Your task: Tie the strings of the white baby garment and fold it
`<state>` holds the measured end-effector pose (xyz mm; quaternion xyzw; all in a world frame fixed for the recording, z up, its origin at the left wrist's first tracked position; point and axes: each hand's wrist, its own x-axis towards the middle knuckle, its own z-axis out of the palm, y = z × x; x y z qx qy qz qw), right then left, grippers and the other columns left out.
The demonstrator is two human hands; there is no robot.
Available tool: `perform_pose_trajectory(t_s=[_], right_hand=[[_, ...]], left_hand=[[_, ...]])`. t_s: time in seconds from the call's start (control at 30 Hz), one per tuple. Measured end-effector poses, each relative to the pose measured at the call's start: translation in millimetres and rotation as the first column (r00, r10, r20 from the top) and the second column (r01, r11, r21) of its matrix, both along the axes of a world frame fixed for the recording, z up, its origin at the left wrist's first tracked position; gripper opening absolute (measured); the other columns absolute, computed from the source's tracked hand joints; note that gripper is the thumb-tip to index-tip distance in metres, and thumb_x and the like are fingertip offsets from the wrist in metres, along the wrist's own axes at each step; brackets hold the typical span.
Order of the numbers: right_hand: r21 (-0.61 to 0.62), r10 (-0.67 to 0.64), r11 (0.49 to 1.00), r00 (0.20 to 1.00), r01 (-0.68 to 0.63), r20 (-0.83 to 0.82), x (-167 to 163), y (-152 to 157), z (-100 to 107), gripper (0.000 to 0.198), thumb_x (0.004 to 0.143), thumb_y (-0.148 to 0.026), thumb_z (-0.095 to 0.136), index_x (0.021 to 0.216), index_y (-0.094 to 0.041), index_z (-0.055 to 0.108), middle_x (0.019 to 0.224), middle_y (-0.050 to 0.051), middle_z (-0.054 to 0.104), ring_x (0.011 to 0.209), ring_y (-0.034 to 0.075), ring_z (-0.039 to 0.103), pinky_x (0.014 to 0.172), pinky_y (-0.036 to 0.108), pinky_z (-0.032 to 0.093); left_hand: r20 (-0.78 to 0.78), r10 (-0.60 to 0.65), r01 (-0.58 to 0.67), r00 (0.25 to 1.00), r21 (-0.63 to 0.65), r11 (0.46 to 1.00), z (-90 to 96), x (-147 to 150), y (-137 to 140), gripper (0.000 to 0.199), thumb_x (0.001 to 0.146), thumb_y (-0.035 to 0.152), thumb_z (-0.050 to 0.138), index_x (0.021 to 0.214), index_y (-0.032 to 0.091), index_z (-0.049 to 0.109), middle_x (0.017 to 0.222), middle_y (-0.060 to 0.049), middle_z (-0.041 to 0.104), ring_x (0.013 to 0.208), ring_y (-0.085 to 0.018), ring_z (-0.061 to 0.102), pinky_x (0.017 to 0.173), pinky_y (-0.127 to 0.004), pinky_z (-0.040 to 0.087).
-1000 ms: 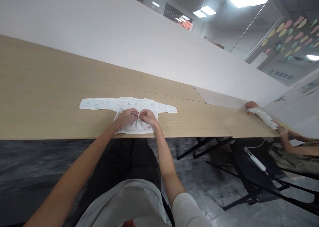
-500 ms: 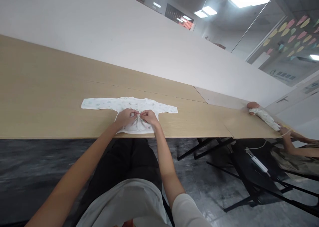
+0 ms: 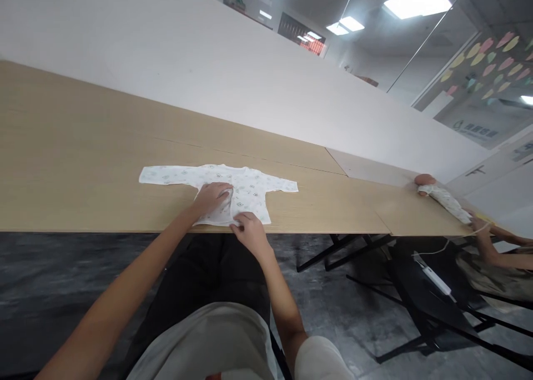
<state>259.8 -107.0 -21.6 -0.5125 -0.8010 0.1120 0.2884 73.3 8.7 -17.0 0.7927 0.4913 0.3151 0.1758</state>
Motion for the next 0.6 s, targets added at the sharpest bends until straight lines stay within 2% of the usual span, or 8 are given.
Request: perform_pose_trajectory(t_s=[0.17,0.33,0.43,0.6], right_hand=[[0.062,-0.034,0.998,0.997,0.030,0.069,-0.9,-2.0,-4.7,0.018,0.095,-0.017,0.063,0.108,-0.017,0.075,0.107,0.012,0.074,0.105,0.023,0.067,0.094,0.033,0.053],[0.102,-0.049,0.994,0.980,0.030,0.194,-6.7,7.7,0.5,0.014,0.096,-0.019,0.063,0.098,-0.018,0.076,0.099,0.011,0.072,0.098,0.024,0.066,0.089,0.033,0.051],[0.131,-0.055,0.991,0.966,0.022,0.251,-8.9,7.6,0.6,0.020,0.099,-0.017,0.057,0.090,-0.017,0.075,0.095,0.011,0.071,0.094,0.023,0.066,0.086,0.033,0.050],[0.196,-0.073,0.980,0.957,0.017,0.282,-5.8,2.7,-3.0,0.021,0.101,-0.016,0.054,0.093,-0.016,0.073,0.098,0.012,0.072,0.093,0.023,0.066,0.083,0.033,0.050]], left_hand=[[-0.034,-0.098,0.100,0.995,0.050,0.994,-0.6,3.8,1.5,0.055,0.091,0.048,0.034,0.122,0.022,0.072,0.137,-0.010,0.067,0.134,-0.029,0.055,0.117,-0.044,0.034],[-0.089,-0.076,0.082,0.993,0.065,0.994,5.3,6.6,9.4,0.045,0.090,0.039,0.038,0.108,0.025,0.078,0.126,-0.007,0.073,0.125,-0.027,0.061,0.112,-0.044,0.039],[-0.135,-0.091,0.103,0.987,0.079,0.992,11.0,10.4,16.2,0.038,0.088,0.035,0.044,0.099,0.027,0.080,0.116,-0.006,0.077,0.117,-0.028,0.065,0.109,-0.044,0.041],[-0.183,-0.102,0.119,0.978,0.085,0.989,15.0,13.7,24.4,0.030,0.081,0.027,0.051,0.086,0.027,0.081,0.106,-0.007,0.079,0.110,-0.031,0.069,0.104,-0.045,0.044]])
